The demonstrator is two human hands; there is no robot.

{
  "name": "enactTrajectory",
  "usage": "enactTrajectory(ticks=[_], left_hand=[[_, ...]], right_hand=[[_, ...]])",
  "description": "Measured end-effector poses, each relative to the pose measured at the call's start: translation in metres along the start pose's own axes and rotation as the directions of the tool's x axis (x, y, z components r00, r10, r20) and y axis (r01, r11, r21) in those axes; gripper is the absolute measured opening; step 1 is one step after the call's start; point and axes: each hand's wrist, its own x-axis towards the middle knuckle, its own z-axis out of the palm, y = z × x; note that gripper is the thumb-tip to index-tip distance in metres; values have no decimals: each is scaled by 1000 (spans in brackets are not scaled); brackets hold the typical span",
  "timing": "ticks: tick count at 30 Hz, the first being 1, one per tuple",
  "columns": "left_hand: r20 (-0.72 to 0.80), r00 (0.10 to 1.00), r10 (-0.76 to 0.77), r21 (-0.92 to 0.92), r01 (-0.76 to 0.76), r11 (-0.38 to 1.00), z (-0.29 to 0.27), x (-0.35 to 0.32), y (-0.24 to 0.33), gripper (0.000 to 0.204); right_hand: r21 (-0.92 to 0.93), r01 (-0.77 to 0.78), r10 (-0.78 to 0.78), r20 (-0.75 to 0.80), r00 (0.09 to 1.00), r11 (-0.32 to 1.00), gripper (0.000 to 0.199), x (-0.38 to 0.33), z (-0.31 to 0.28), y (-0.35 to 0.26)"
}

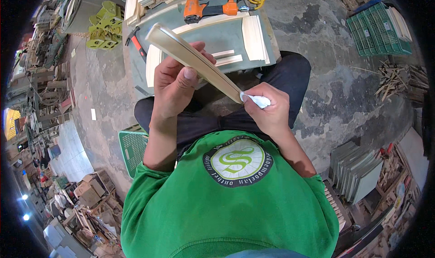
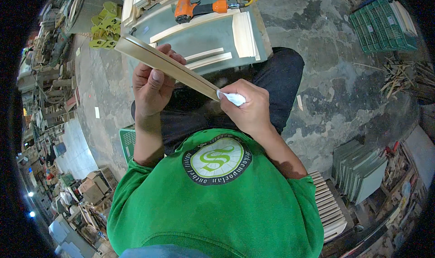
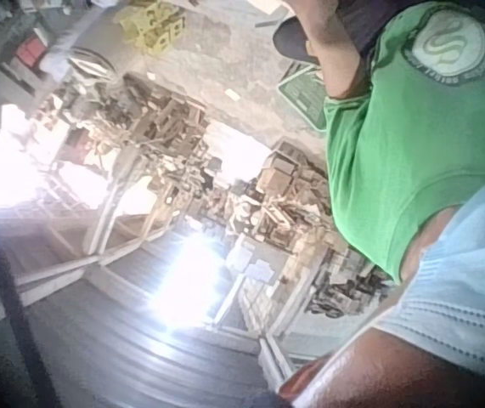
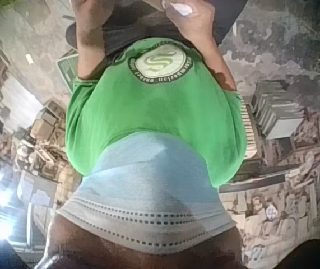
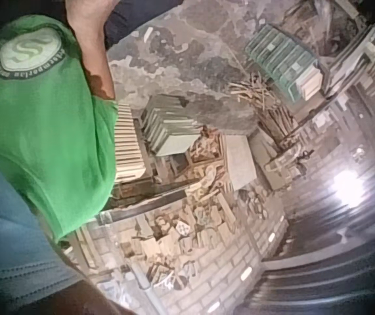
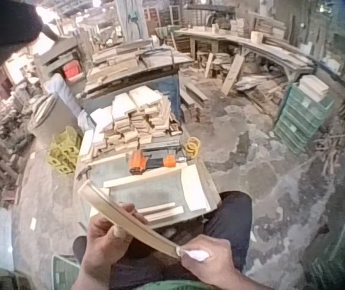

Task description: Assembling and securing a wooden frame using glue and a pneumatic nail gun.

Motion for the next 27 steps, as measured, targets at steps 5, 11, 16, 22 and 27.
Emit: enactTrajectory(ticks=[5,11,16,22,27], left_hand=[[-19,1000,2,-27,-2,1000,-1,3,1,53],[-60,998,33,-10,-34,999,-5,8,-2,47],[-128,984,-125,409,167,897,-57,42,-26,32],[55,990,-133,995,-43,92,-137,104,-121,39],[69,975,-213,990,-93,-103,-146,106,-152,23]], right_hand=[[-16,-24,24,-18,1000,1000,12,-7,-4,6],[173,-312,329,-76,941,934,7,-7,2,16],[666,-469,662,-49,748,580,22,1,-5,45],[713,-522,691,72,719,469,28,-10,-10,54],[880,-417,630,195,752,226,39,-5,-3,39]])
